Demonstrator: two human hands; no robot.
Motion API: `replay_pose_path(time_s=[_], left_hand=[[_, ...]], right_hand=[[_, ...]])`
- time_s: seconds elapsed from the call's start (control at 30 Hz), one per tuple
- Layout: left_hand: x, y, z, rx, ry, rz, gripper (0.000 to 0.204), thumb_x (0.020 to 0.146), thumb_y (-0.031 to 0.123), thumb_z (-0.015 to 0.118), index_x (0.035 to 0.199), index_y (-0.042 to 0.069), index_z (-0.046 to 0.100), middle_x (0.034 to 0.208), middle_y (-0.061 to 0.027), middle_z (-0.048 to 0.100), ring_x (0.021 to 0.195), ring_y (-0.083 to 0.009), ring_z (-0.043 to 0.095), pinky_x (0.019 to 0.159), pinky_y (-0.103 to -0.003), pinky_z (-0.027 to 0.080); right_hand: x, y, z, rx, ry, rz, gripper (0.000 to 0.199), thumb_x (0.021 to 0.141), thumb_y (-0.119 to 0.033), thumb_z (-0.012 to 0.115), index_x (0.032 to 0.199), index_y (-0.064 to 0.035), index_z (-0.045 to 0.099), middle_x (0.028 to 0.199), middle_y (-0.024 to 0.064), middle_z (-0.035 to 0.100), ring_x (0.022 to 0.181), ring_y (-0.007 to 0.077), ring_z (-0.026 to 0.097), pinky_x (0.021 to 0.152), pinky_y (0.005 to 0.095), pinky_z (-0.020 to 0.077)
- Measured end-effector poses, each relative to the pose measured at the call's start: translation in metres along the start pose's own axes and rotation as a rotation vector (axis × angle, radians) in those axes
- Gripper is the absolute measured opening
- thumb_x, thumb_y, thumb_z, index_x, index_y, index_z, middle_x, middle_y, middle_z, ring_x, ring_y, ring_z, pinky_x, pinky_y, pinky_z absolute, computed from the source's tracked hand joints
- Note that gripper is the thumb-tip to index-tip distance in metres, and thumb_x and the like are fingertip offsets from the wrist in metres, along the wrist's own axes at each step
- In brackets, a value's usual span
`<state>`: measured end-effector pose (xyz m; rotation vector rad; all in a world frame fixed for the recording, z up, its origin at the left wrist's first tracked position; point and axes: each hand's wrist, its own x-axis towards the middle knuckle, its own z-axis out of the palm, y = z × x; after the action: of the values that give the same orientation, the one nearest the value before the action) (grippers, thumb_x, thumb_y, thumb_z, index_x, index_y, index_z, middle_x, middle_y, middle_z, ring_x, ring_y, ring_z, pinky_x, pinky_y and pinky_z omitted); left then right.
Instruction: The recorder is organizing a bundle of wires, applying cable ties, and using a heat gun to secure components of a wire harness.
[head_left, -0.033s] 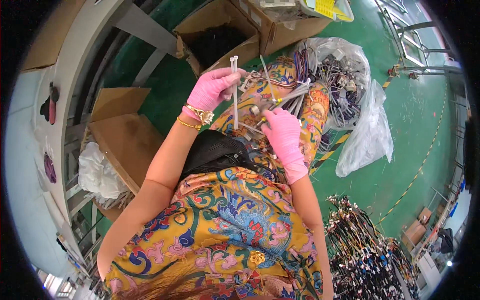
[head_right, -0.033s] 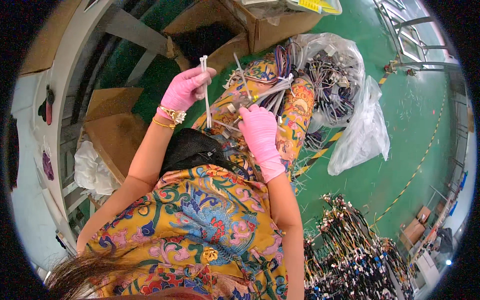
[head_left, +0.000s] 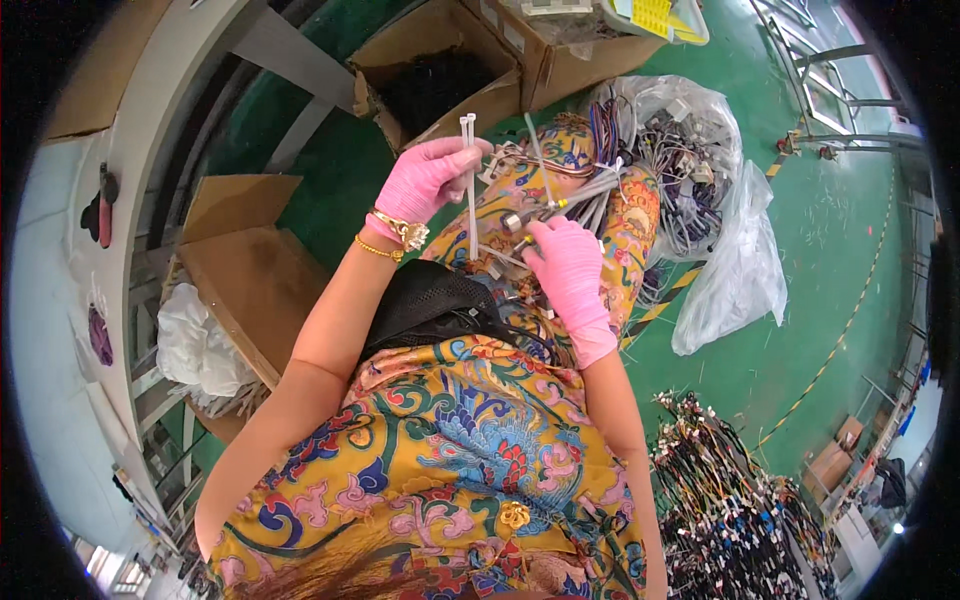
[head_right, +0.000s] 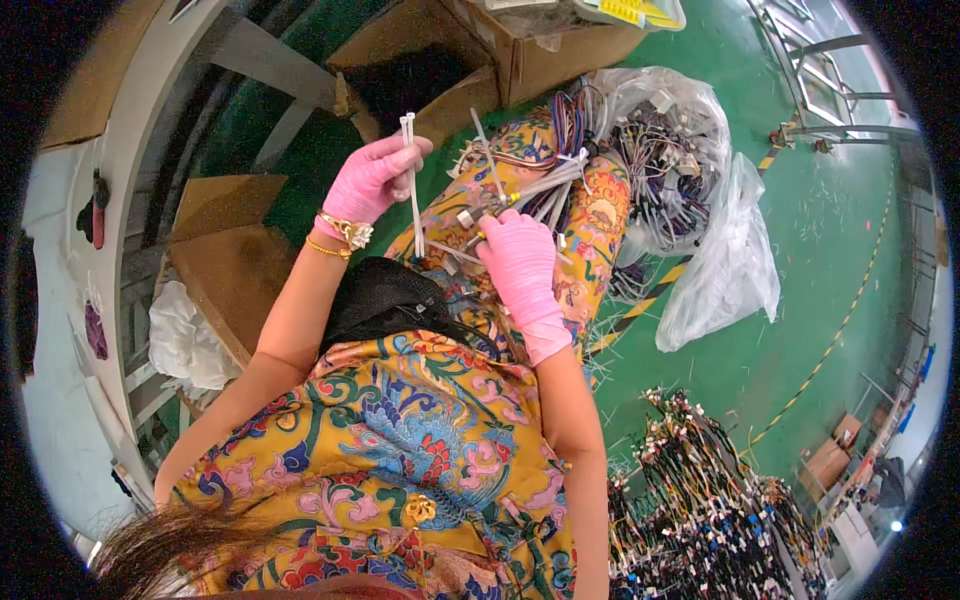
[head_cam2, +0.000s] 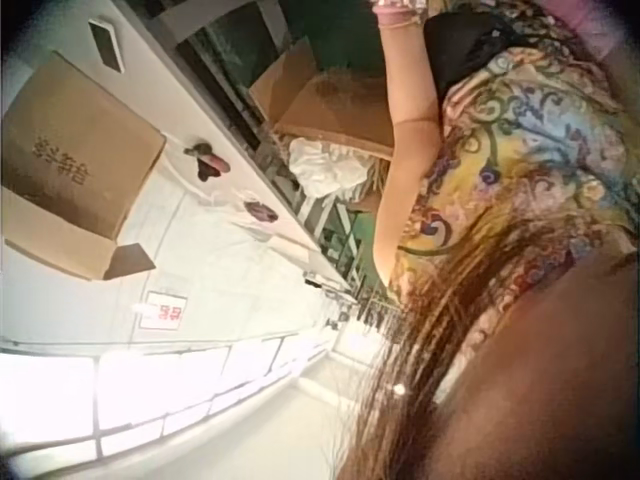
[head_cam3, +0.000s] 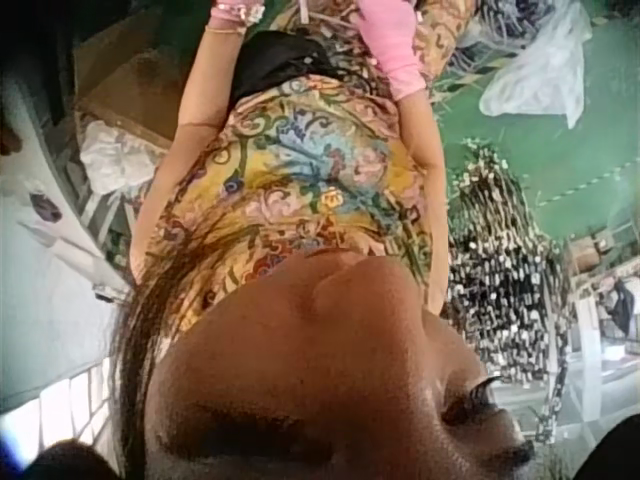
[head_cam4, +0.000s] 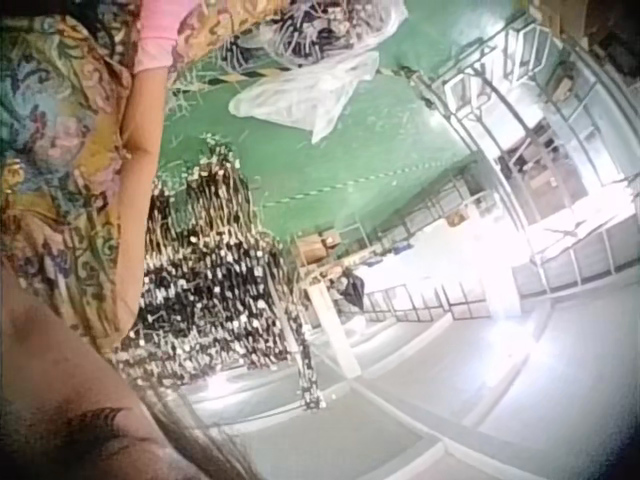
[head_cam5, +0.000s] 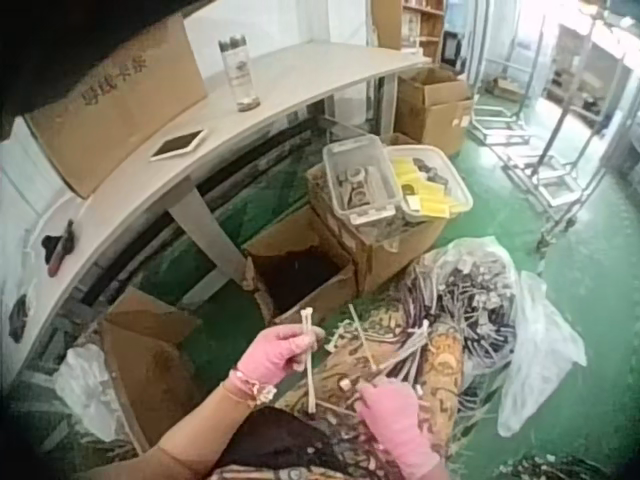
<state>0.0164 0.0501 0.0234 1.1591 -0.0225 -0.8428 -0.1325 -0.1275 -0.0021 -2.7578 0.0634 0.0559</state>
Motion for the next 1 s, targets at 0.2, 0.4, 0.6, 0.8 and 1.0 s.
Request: replay_pose_path(time_s=[0.2,0.4,0.6,0.8,1.0], left_hand=[[-0.004,-0.006,0.002,0.099,0.058,-0.033,0.033,0.087,0.027,0.066,0.103,-0.001,0.063,0.07,0.0055,0.051,0.056,-0.0037,0.044,0.051,-0.018,0.034],[-0.004,-0.015,0.014,0.205,0.06,-0.038,0.03,0.085,0.028,0.069,0.1,0.002,0.068,0.072,0.0054,0.055,0.058,-0.0037,0.044,0.054,-0.019,0.037],[-0.013,-0.024,0.031,0.175,0.076,-0.001,0.029,0.086,0.03,0.068,0.1,0.005,0.068,0.078,0.0037,0.06,0.065,-0.0037,0.051,0.058,-0.019,0.041],[-0.006,-0.028,0.021,-0.118,0.052,0.011,0.04,0.094,0.032,0.058,0.113,-0.002,0.059,0.082,0.0009,0.057,0.061,-0.0055,0.052,0.054,-0.017,0.039],[-0.014,0.003,0.03,-0.03,-0.154,-0.077,0.046,0.089,0.033,0.064,0.117,-0.004,0.059,0.074,0.0052,0.049,0.051,-0.001,0.036,0.046,-0.017,0.027]], right_hand=[[-0.006,-0.002,-0.009,0.399,0.065,0.056,0.028,0.078,-0.009,0.065,0.106,-0.0093,0.064,0.085,0.0098,0.064,0.076,0.0258,0.063,0.068,0.0352,0.0487],[-0.012,-0.014,0.001,0.664,0.209,0.159,0.02,0.086,-0.008,0.061,0.105,-0.0032,0.065,0.082,0.0096,0.065,0.07,0.0155,0.06,0.067,0.0262,0.0479],[0.001,-0.048,-0.021,1.026,0.083,0.358,0.018,0.083,-0.012,0.068,0.095,0.0009,0.065,0.074,-0.0011,0.061,0.066,0.0054,0.051,0.062,0.0213,0.0431],[0.002,-0.031,-0.04,1.288,-0.034,0.513,0.024,0.091,-0.022,0.057,0.094,-0.0009,0.068,0.072,-0.0015,0.059,0.065,0.0057,0.052,0.061,0.0187,0.0424],[0.006,-0.015,-0.062,1.509,-0.1,0.544,0.028,0.09,-0.023,0.056,0.085,0.0043,0.061,0.061,-0.0049,0.042,0.053,0.0047,0.035,0.049,0.0201,0.0274]])
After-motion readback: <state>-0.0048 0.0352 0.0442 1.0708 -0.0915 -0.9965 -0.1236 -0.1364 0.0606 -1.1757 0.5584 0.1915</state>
